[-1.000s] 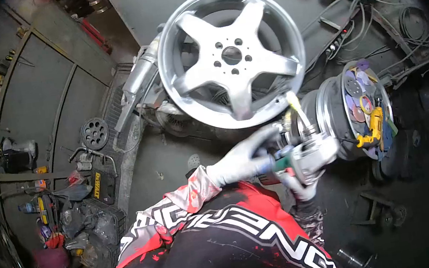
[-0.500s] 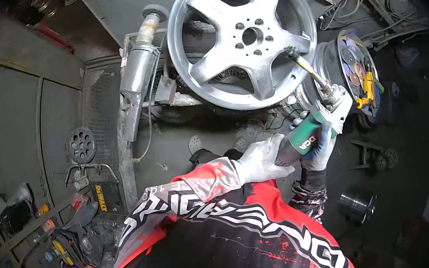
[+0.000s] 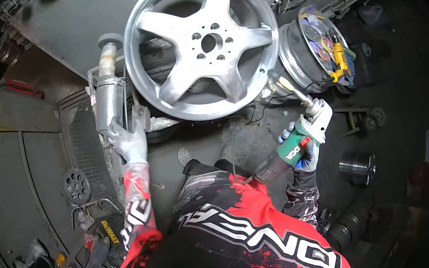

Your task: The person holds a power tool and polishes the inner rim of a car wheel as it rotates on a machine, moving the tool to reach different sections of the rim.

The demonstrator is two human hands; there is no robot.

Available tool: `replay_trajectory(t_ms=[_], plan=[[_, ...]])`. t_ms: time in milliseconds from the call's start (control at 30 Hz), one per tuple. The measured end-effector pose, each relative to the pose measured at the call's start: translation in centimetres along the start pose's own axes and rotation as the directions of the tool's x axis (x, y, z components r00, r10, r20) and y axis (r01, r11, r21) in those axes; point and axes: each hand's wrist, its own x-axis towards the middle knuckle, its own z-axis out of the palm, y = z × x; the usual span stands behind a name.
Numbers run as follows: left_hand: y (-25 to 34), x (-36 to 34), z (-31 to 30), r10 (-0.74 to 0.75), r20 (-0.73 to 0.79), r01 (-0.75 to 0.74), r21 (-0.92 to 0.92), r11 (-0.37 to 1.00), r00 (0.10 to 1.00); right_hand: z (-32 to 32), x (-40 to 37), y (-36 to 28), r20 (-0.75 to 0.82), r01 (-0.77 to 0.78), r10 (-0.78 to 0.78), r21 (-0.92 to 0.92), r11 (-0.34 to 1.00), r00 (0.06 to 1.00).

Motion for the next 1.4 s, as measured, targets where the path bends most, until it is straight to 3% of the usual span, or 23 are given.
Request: replay_trajectory(t_ms=[33,100,133,200,233,300,433,500,567,600,633,767,800,900,967,1000,1033,1100,1167,1233,1400], plan=[[-0.3,1.2,0.4,0.054,0.056,-0.061,0.131,0.989,0.997,0.0,0.0,-0.3,0.007,0.004,-0.004,-0.02,1.0,1.0],[0.4,2.7,0.2,-0.024,0.311,-0.032,0.174,0.984,0.95,-0.3,0.0,-0.6,0.029,0.017,-0.015,-0.044,0.999,0.999],[1.0,3.3,0.1,-0.025,0.309,-0.03,0.173,0.985,0.951,-0.3,-0.2,-0.6,0.043,0.015,-0.013,-0.045,0.999,0.999],[2.1,3.9,0.0,-0.109,0.629,-0.085,0.27,0.959,0.769,-1.0,-0.7,-0.7,0.063,-0.028,0.029,-0.022,0.999,0.998],[2.1,3.3,0.3,-0.112,0.627,-0.08,0.269,0.96,0.771,-1.3,-1.1,-0.8,0.068,-0.029,0.03,-0.024,0.999,0.997],[2.0,2.0,1.9,-0.121,0.485,-0.053,0.329,0.943,0.866,-2.1,-1.5,-0.6,0.079,-0.061,0.054,0.082,0.995,0.995],[2.1,1.6,1.4,-0.142,0.47,0.01,0.272,0.962,0.871,-3.6,-2.4,-0.6,0.13,-0.069,0.049,0.151,0.986,0.99],[-0.1,0.5,1.8,-0.077,0.332,0.047,0.096,0.994,0.94,-4.3,-2.9,-1.1,0.158,-0.102,0.074,0.178,0.979,0.985],[1.2,-2.3,-0.8,-0.122,0.27,0.189,-0.239,0.952,0.955,-5.7,-3.4,-1.9,0.184,-0.14,0.106,0.184,0.973,0.977],[3.6,-3.8,-3.8,-0.096,0.341,0.248,-0.436,0.865,0.935,-6.3,-3.8,-2.1,0.192,-0.141,0.1,0.213,0.967,0.976],[4.9,-5.4,-5.1,-0.102,0.334,0.249,-0.435,0.865,0.937,-6.9,-3.9,-2.2,0.204,-0.141,0.091,0.245,0.959,0.975],[10.7,-11.0,-6.2,0.257,0.296,0.132,-0.852,0.507,0.92,-9.0,-4.6,-3.6,0.287,-0.219,0.14,0.267,0.938,0.948],[12.4,-12.2,-5.9,0.251,0.287,0.126,-0.852,0.508,0.924,-9.6,-4.9,-4.0,0.298,-0.223,0.14,0.267,0.937,0.944],[17.7,-15.2,-5.1,0.48,0.192,-0.091,-0.859,0.505,0.856,-10.7,-5.8,-5.4,0.305,-0.269,0.195,0.224,0.937,0.932],[20.8,-17.6,-5.9,0.462,0.217,-0.183,-0.713,0.676,0.86,-9.7,-7.3,-7.2,0.075,-0.089,0.095,-0.075,0.993,0.993],[21.6,-18.8,-4.8,0.48,0.164,-0.24,-0.702,0.67,0.862,-9.6,-7.7,-7.9,0.066,-0.046,0.058,-0.173,0.984,0.996],[22.5,-19.7,-4.5,0.525,0.125,-0.309,-0.686,0.658,0.842,-8.6,-8.4,-8.9,0.045,0.016,-0.003,-0.287,0.958,0.999],[23.9,-21.5,-4.5,0.565,0.191,-0.338,-0.636,0.694,0.802,-9.3,-10.1,-9.1,0.036,0.105,-0.1,-0.496,0.862,0.994],[24.6,-23.3,-4.4,0.582,0.219,-0.348,-0.621,0.702,0.783,-9.0,-11.8,-9.0,0.082,0.195,-0.181,-0.556,0.808,0.98],[25.0,-24.6,-4.4,0.597,0.243,-0.359,-0.609,0.707,0.764,-9.1,-13.3,-9.3,0.143,0.254,-0.219,-0.714,0.653,0.965],[25.8,-27.5,-4.1,0.613,0.27,-0.429,-0.512,0.744,0.742,-8.5,-15.5,-8.9,0.146,0.25,-0.21,-0.716,0.652,0.967]])
